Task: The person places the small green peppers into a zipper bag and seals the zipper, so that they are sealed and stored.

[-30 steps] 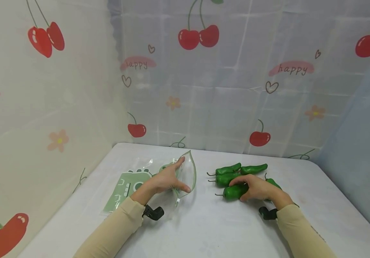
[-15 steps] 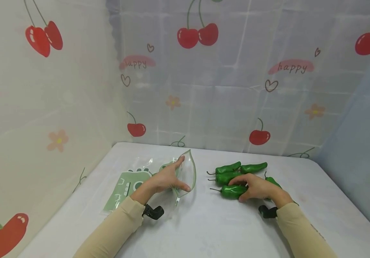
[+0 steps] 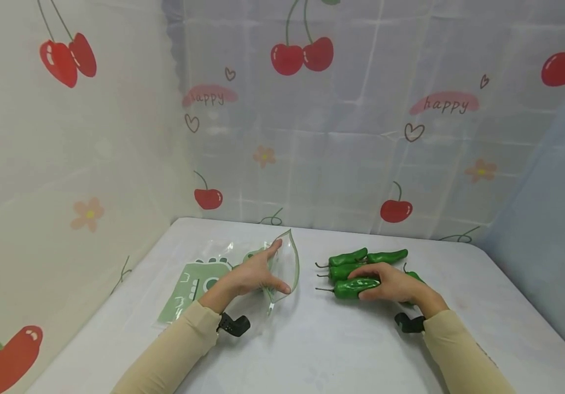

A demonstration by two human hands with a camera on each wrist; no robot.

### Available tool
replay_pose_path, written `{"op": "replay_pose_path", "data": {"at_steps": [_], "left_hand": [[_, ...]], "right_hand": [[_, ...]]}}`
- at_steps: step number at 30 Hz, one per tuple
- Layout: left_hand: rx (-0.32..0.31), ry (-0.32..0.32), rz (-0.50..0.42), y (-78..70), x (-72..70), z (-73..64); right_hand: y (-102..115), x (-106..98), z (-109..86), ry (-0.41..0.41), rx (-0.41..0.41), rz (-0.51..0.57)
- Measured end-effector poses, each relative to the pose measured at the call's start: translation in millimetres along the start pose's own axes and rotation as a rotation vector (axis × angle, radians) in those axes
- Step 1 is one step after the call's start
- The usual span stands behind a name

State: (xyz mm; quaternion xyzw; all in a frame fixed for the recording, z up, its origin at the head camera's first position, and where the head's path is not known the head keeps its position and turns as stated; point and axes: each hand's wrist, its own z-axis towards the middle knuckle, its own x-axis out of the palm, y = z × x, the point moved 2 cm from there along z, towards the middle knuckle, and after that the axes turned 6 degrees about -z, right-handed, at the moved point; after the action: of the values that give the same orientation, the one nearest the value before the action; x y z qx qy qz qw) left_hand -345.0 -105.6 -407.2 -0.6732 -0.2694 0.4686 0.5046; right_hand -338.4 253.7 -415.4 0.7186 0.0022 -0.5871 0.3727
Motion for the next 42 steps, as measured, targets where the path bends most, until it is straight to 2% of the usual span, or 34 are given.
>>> {"op": "replay_pose_path", "data": {"at_steps": [9,17,25,31,42], "left_hand": [[-0.003,-0.001,-0.011,1.6,-0.1,-0.5],[-0.003,0.001,-0.015,2.1,1.3,-0.1],[-0.003,0.001,-0.017,2.9,1.5,1.6],[-0.006,0.000,-0.026,3.2,1.5,1.2],[0.005,-0.001,-0.034,1.9,1.9,0.6]], "right_hand": [[2.6,-2.2,1.5,-0.043,-0.033,-0.010],[6.5,-5.9,1.0,-0.055,-0.010,0.054],[16.2,-10.9,-0.1,-0.097,0.002,0.062],[25.6,-12.6,1.9,-0.121,0.025,0.117],[43.3,-14.3,5.4,-0.114,-0.010,0.136]]}}
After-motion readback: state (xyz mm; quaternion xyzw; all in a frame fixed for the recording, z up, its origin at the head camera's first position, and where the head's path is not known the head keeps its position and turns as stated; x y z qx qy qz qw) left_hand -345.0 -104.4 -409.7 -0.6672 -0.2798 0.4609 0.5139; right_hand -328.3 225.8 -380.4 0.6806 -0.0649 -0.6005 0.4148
